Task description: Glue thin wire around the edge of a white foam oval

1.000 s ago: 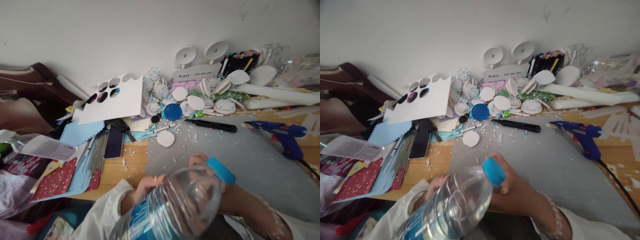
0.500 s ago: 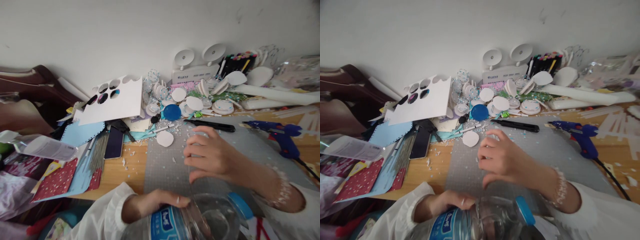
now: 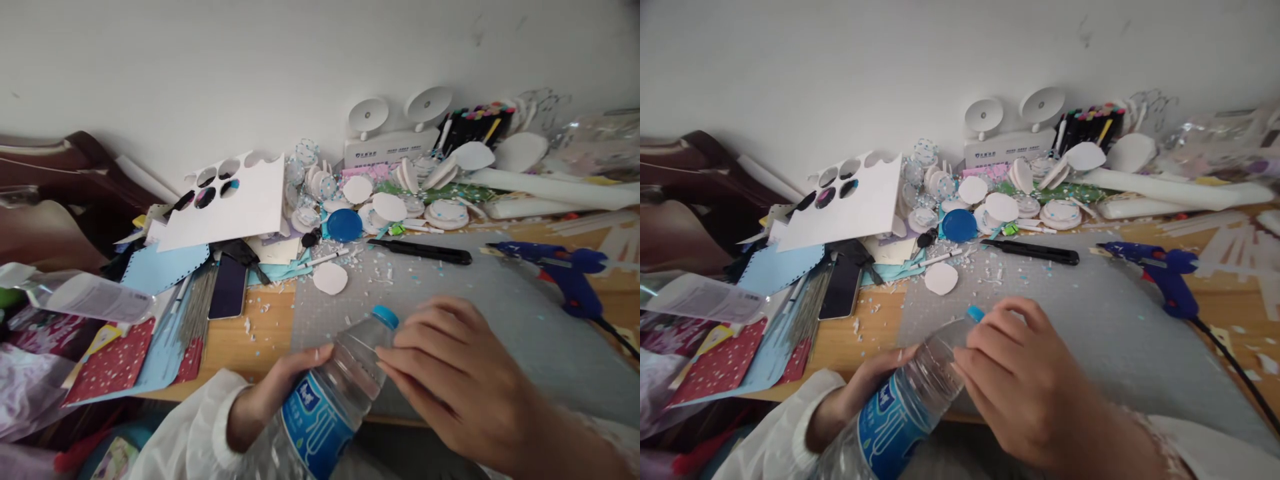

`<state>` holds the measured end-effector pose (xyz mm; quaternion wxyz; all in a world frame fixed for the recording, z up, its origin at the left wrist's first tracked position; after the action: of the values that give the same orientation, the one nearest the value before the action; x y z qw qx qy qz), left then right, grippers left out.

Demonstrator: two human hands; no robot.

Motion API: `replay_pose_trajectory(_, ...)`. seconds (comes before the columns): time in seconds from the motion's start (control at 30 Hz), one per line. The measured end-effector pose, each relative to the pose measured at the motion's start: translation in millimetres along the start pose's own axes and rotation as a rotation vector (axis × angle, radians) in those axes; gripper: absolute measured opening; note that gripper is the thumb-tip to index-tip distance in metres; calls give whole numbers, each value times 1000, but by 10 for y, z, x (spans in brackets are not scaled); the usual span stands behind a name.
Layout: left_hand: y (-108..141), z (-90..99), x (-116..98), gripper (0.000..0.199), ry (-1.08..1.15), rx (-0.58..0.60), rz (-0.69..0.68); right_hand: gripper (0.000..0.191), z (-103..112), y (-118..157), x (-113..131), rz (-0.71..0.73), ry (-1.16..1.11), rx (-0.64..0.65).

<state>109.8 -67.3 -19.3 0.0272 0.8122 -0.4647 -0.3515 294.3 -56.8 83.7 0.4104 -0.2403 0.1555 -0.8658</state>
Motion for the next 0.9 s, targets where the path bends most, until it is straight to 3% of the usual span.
replay_pose_trajectory(0.1, 49, -42, -59, 34, -15, -43, -6, 13, -85, 55, -5, -157, -326, -82)
replay_pose_trajectory(0.2, 59, -63, -72, 33, -28, -64, 0, 15, -242, 155, -35, -410, -622, -78)
replay_pose_trajectory(0.3, 54, -57, -77, 34, -27, -63, -20, 20, -410, 289, -80, -638, -796, -104)
replay_pose_trajectory(0.43, 59, -59, -100, 32, 11, -24, -61, 29, -601, 375, -136, -768, -1051, -92)
replay_pose_trajectory(0.57, 52, -101, -141, 28, 82, 59, -85, 27, -651, 286, -186, -777, -1353, -13)
replay_pose_trajectory(0.73, -24, -114, -218, 29, 104, 187, -61, 41, -640, 47, -262, -564, -1642, 270)
replay_pose_trajectory(0.9, -141, 14, -284, 32, -15, 96, 33, 58, -757, -57, -480, -418, -1697, 372)
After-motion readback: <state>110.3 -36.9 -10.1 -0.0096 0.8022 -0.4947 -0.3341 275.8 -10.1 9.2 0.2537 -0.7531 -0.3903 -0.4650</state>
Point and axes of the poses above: each hand's wrist, its own y-axis away from the middle knuckle, its own z-axis out of the back of the hand, x = y × z, the point moved 4 cm from there along -y, towards the middle knuckle, and after that the axes turned 8 degrees about x, right-handed, at the moved point
